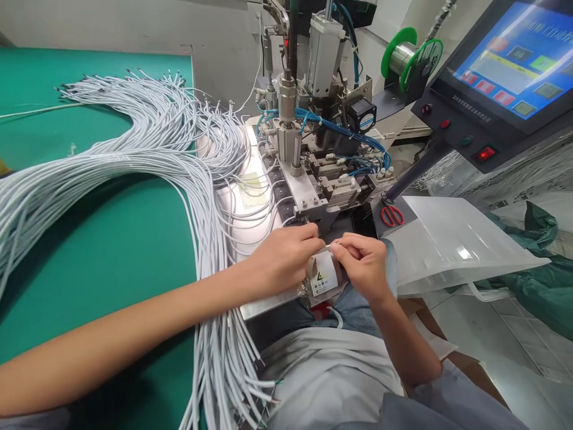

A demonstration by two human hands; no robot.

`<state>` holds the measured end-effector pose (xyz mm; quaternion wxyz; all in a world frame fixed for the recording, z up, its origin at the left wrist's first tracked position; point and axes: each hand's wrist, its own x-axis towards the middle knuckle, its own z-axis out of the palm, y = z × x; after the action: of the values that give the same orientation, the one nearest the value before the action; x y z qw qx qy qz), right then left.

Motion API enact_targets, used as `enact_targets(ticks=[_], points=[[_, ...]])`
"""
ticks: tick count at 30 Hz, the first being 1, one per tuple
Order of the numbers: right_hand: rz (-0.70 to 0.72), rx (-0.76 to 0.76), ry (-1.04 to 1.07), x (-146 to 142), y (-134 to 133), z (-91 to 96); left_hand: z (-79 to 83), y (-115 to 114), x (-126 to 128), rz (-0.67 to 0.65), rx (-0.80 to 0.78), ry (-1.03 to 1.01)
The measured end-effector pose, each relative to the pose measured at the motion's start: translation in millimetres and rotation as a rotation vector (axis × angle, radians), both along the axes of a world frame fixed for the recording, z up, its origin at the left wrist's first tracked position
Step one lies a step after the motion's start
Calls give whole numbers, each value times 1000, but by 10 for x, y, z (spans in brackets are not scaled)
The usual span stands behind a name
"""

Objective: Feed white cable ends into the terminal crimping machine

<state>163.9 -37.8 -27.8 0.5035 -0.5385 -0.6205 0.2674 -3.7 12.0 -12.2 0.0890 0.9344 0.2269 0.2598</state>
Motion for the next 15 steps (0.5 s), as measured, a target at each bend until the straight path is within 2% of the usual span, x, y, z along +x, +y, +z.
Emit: enact_targets(ticks=[3, 5, 7, 11, 15], points=[[-98, 17, 130, -80, 7, -69, -47, -20, 35, 21, -271, -148], [-127, -31, 173, -95, 17, -131, -55, -16, 42, 12, -330, -125], [-119, -106, 177, -58, 56, -209, -50, 13, 33, 21, -286, 19], [-70, -254, 227, 85, 216, -383, -60, 116, 1, 127, -159, 339], [-4, -347, 296, 126, 373, -464, -106, 173, -2, 138, -148, 423]])
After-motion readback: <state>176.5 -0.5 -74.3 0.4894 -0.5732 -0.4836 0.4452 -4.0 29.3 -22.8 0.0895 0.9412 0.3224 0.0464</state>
